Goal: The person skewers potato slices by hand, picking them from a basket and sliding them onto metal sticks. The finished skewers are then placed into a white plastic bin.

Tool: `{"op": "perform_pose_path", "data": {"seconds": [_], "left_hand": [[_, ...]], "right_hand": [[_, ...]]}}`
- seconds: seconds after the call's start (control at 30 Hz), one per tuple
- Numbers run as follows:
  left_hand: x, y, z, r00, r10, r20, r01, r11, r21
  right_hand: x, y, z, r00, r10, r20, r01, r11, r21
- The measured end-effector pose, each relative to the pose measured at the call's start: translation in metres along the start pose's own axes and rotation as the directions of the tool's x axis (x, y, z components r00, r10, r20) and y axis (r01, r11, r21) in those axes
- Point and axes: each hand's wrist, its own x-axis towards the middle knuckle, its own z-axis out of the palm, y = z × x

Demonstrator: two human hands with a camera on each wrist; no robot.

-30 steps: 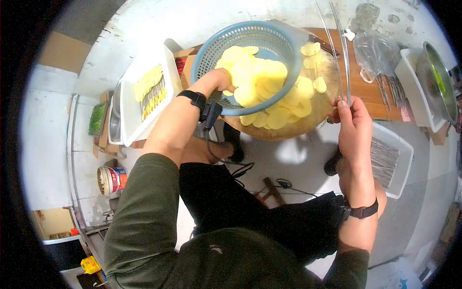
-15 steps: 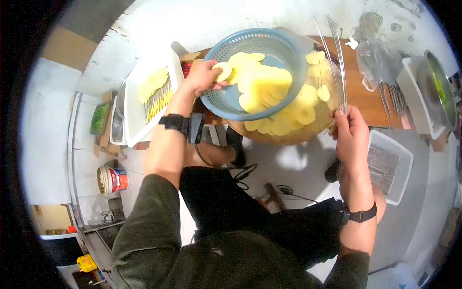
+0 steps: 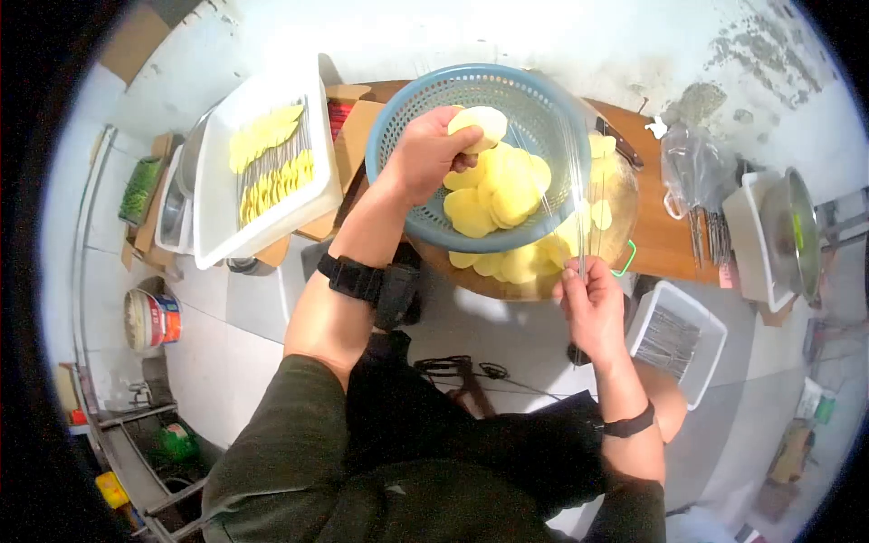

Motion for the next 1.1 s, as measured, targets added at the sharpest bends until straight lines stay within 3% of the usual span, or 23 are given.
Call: {"op": "perform_pose_path", "data": {"seconds": [0.07, 0.1, 0.27, 0.37, 0.43, 0.57, 0.73, 0.97, 1.03, 1.1], "left_hand": [[0.001, -0.003, -0.002, 1.0, 0.004, -0.004, -0.005, 0.999, -0.039], [0.003, -0.01, -0.004, 1.0, -0.014, 0.009, 0.014, 0.999, -0.033], [0.001, -0.009, 0.006, 1.0, -0.014, 0.006, 0.014, 1.0, -0.007], [0.0, -0.01, 0.013, 0.997, -0.072, -0.011, 0.069, 0.983, -0.173], [0.003, -0.017, 0.014, 1.0, 0.008, 0.02, -0.007, 0.999, -0.05], [0.004, -0.017, 0.016, 1.0, 0.013, 0.003, -0.014, 0.999, 0.035], [0.007, -0.019, 0.016, 1.0, -0.018, -0.006, 0.017, 0.998, -0.068], [0.007, -0.013, 0.014, 1.0, -0.001, -0.013, -0.003, 0.961, -0.278], [0.009, -0.01, 0.008, 0.999, -0.037, -0.017, 0.028, 0.924, -0.382], [0.013, -0.015, 0.001, 1.0, -0.017, 0.005, 0.017, 0.92, -0.392]], "right_hand": [[0.003, 0.0, 0.003, 0.997, 0.071, 0.039, -0.075, 0.991, 0.111], [0.005, 0.003, 0.006, 0.999, 0.02, 0.044, -0.026, 0.99, 0.139], [0.007, 0.003, 0.018, 0.996, 0.07, 0.059, -0.076, 0.992, 0.097], [0.01, 0.007, 0.021, 0.997, 0.053, 0.058, -0.062, 0.983, 0.172], [0.012, 0.006, 0.023, 0.996, 0.071, 0.052, -0.076, 0.99, 0.117], [0.013, 0.003, 0.024, 0.996, 0.059, 0.06, -0.062, 0.996, 0.059], [0.011, 0.001, 0.024, 0.998, 0.039, 0.05, -0.048, 0.978, 0.204], [0.01, 0.002, 0.022, 0.998, -0.026, 0.061, 0.016, 0.985, 0.17], [0.009, -0.002, 0.021, 0.999, 0.039, -0.025, -0.034, 0.983, 0.181], [0.01, 0.003, 0.017, 0.999, 0.045, -0.01, -0.043, 0.986, 0.161]]}}
